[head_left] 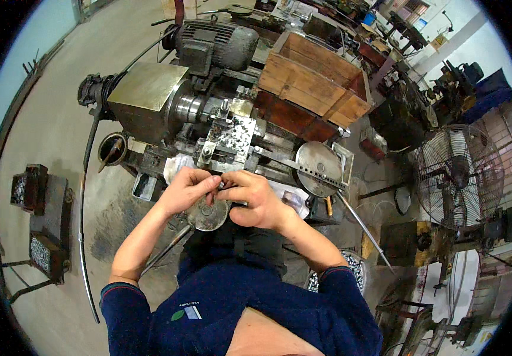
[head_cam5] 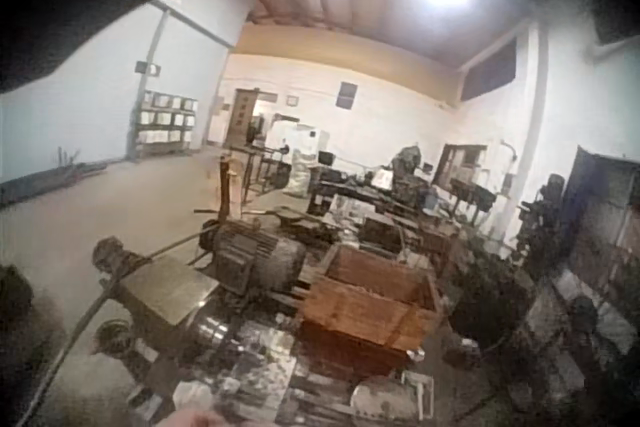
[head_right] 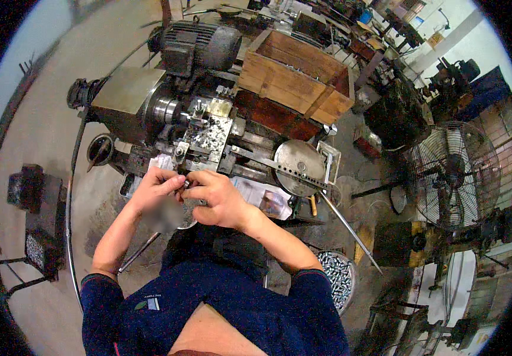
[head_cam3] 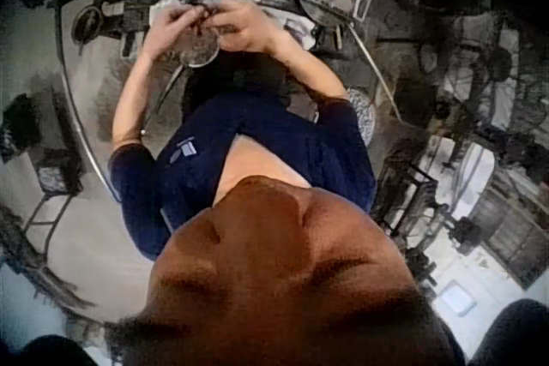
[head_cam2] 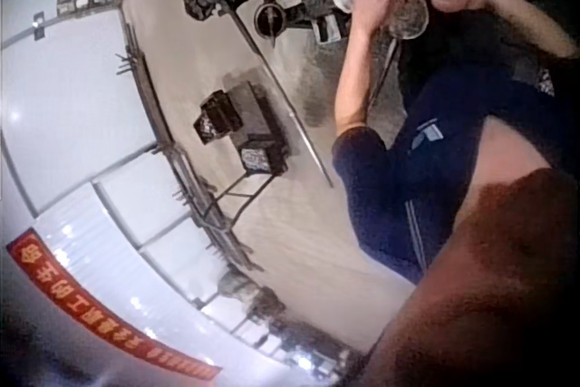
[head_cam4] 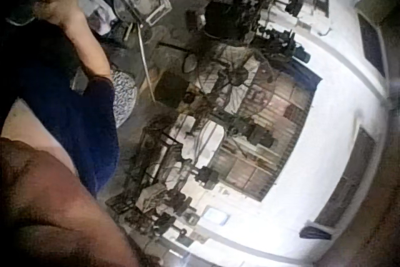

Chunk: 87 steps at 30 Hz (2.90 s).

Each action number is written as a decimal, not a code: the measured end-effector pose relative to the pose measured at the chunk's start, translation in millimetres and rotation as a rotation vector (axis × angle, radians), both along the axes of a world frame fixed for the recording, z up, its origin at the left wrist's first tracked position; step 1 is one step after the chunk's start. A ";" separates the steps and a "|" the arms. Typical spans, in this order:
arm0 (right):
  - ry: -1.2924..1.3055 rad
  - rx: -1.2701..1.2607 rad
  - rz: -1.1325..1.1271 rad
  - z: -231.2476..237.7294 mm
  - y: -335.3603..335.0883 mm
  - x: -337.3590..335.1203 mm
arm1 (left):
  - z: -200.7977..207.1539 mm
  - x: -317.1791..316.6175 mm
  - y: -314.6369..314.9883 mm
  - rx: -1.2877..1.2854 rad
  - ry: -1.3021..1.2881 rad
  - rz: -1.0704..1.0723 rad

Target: The person places a small metal component into a lathe, tightens it, and operates the machine handles to process it, subsequently removing the part and placing it into a wooden container before repeating the process with another part from a large bin.

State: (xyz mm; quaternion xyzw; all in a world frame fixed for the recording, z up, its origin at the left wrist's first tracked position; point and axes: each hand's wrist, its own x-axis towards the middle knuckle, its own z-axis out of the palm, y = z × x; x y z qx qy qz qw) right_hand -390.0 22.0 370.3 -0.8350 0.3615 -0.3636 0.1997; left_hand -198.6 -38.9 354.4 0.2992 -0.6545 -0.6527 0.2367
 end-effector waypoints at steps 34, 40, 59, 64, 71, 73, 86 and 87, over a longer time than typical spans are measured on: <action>1.205 0.167 -0.318 -2.8 -200.8 44.6 | -84.0 293.5 23.7 -0.540 -0.879 0.887; 1.137 0.141 -0.408 -12.3 -206.2 49.4 | -108.5 303.9 4.2 -0.509 -1.088 0.910; 0.602 -0.300 -0.370 13.6 -148.3 -1.2 | -114.3 323.9 -72.8 -0.986 -0.510 1.170; 0.585 -0.182 -0.579 11.8 -63.3 -90.6 | -255.2 234.9 -83.3 -0.103 -0.898 0.709; 0.616 0.350 -1.017 -35.2 79.0 -211.0 | -299.6 231.5 -134.7 -0.859 -1.446 0.037; 0.585 0.464 -1.093 -48.9 111.0 -246.0 | -289.5 226.5 -141.3 -0.871 -1.472 0.040; 0.797 0.933 -1.493 -189.4 303.4 -293.2 | -304.0 309.7 -56.8 -0.210 -1.137 0.482; 0.790 0.938 -1.418 -196.0 316.9 -279.2 | -309.2 310.9 -45.4 -0.092 -1.088 0.458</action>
